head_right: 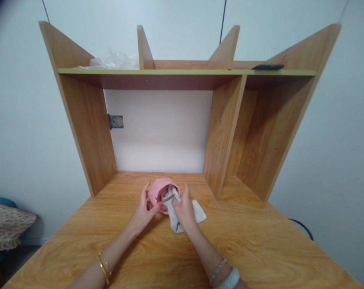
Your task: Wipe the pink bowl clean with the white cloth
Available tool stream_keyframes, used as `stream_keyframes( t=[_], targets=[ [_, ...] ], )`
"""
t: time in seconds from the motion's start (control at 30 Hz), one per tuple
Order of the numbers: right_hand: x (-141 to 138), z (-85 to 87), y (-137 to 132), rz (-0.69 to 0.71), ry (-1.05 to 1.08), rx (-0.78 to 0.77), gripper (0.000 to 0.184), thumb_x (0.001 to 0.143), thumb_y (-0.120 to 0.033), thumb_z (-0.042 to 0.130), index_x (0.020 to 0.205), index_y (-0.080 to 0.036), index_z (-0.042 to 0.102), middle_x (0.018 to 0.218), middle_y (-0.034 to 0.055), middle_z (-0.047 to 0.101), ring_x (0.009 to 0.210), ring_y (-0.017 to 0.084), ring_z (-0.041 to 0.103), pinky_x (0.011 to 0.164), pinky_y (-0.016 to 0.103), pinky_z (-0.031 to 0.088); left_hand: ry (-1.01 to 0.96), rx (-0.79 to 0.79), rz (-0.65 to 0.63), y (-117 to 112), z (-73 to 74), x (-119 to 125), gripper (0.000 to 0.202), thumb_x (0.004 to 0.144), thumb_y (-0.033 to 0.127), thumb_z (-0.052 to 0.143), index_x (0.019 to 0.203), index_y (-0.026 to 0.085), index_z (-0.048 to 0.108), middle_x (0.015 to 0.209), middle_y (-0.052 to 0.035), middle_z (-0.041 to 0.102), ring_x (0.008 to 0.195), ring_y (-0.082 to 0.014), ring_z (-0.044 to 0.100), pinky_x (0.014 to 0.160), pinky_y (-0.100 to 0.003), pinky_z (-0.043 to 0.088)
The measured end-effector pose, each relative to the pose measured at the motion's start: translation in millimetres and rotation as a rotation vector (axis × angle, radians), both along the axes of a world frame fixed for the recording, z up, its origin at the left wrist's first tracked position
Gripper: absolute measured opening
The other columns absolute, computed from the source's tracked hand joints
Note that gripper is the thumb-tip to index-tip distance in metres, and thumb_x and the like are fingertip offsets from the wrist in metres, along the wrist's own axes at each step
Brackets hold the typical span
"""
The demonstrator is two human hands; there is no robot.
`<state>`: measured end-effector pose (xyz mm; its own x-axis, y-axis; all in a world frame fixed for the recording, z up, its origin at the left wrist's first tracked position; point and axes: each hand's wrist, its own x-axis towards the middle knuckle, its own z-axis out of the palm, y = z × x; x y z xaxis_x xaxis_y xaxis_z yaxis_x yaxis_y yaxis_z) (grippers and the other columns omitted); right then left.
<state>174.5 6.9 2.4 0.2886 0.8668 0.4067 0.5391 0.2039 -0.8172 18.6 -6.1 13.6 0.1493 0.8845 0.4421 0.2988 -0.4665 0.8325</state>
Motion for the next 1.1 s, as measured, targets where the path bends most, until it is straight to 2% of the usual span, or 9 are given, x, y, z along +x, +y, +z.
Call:
stream_keyframes(
  t=[0.07,0.13,0.23,0.33,0.5,0.6,0.83,0.97,1.1],
  targets=[
    [1.2,-2.8,3.8,-0.022,0.061,0.016,0.066,0.071,-0.023,0.046,0.132,-0.012,0.022,0.110,0.0132,0.055,0.094,0.023,0.057,0.081,0.035,0.043,-0.060,-0.003,-0.072,-1.1,-7.3,7.9,0.080,0.072,0.043,0.059,0.133,0.018,0.014,0.119,-0.0118,0.049,0.100,-0.0188,0.053,0.085,-0.031,0.042],
    [1.8,-4.7,7.2,-0.011,0.112,0.019,0.066,0.070,-0.025,0.047,0.130,-0.011,0.023,0.118,0.0147,0.051,0.103,0.023,0.053,0.088,0.036,0.039,-0.104,-0.037,-0.126,-2.8,-11.5,14.3,0.075,0.074,0.042,0.058,0.131,0.018,0.015,0.117,-0.0111,0.051,0.095,-0.0173,0.054,0.082,-0.031,0.044],
    [0.5,-6.0,10.7,0.022,0.159,-0.030,0.069,0.068,-0.027,0.050,0.129,-0.010,0.024,0.116,0.0152,0.052,0.104,0.022,0.053,0.090,0.035,0.038,-0.163,-0.079,-0.146,-4.2,-11.4,17.8,0.066,0.076,0.040,0.055,0.126,0.017,0.019,0.106,-0.0091,0.056,0.085,-0.0152,0.057,0.076,-0.029,0.047],
    [-1.1,-4.7,12.3,0.028,0.152,-0.104,0.076,0.063,-0.028,0.055,0.129,-0.006,0.023,0.112,0.0169,0.054,0.101,0.023,0.054,0.088,0.035,0.039,-0.171,-0.065,-0.106,-4.0,-6.9,15.4,0.064,0.073,0.036,0.058,0.123,0.016,0.024,0.097,-0.0072,0.059,0.084,-0.0162,0.058,0.076,-0.030,0.047],
    [5.0,3.2,9.3,-0.001,0.003,-0.118,0.080,0.060,-0.026,0.060,0.129,-0.006,0.025,0.104,0.0161,0.060,0.095,0.025,0.057,0.081,0.034,0.042,0.038,-0.023,0.030,-6.3,0.7,8.7,0.070,0.066,0.031,0.063,0.127,0.014,0.031,0.102,-0.0088,0.060,0.092,-0.0212,0.056,0.082,-0.033,0.045],
    [10.2,7.7,5.2,-0.033,-0.129,-0.117,0.077,0.064,-0.029,0.060,0.130,-0.007,0.027,0.096,0.0153,0.062,0.088,0.026,0.060,0.072,0.032,0.043,0.150,-0.005,0.064,-9.4,5.4,6.4,0.076,0.064,0.032,0.064,0.129,0.015,0.031,0.108,-0.0094,0.059,0.093,-0.0224,0.056,0.081,-0.033,0.045],
    [6.2,12.1,-5.7,-0.001,-0.374,-0.108,0.075,0.073,-0.031,0.053,0.136,-0.012,0.017,0.072,0.0046,0.063,0.066,0.021,0.061,0.055,0.024,0.037,0.554,0.019,0.132,-12.1,19.5,-4.7,0.071,0.068,0.034,0.054,0.133,0.020,0.027,0.103,-0.0085,0.062,0.088,-0.0268,0.060,0.078,-0.036,0.044],
    [3.1,11.3,-8.9,0.094,-0.365,-0.068,0.070,0.076,-0.030,0.048,0.136,-0.015,0.017,0.057,-0.0019,0.057,0.053,0.017,0.055,0.049,0.022,0.033,0.689,0.035,0.134,-13.6,25.6,-10.9,0.071,0.069,0.036,0.051,0.133,0.018,0.027,0.103,-0.0115,0.062,0.090,-0.0291,0.060,0.079,-0.038,0.043],
    [2.8,9.3,-7.8,0.126,-0.231,0.000,0.068,0.074,-0.025,0.048,0.135,-0.014,0.019,0.057,-0.0034,0.054,0.052,0.016,0.053,0.051,0.023,0.036,0.615,0.021,0.155,-11.5,24.8,-13.2,0.072,0.073,0.042,0.049,0.136,0.019,0.023,0.102,-0.0100,0.063,0.090,-0.0274,0.059,0.080,-0.037,0.042]
  ],
)
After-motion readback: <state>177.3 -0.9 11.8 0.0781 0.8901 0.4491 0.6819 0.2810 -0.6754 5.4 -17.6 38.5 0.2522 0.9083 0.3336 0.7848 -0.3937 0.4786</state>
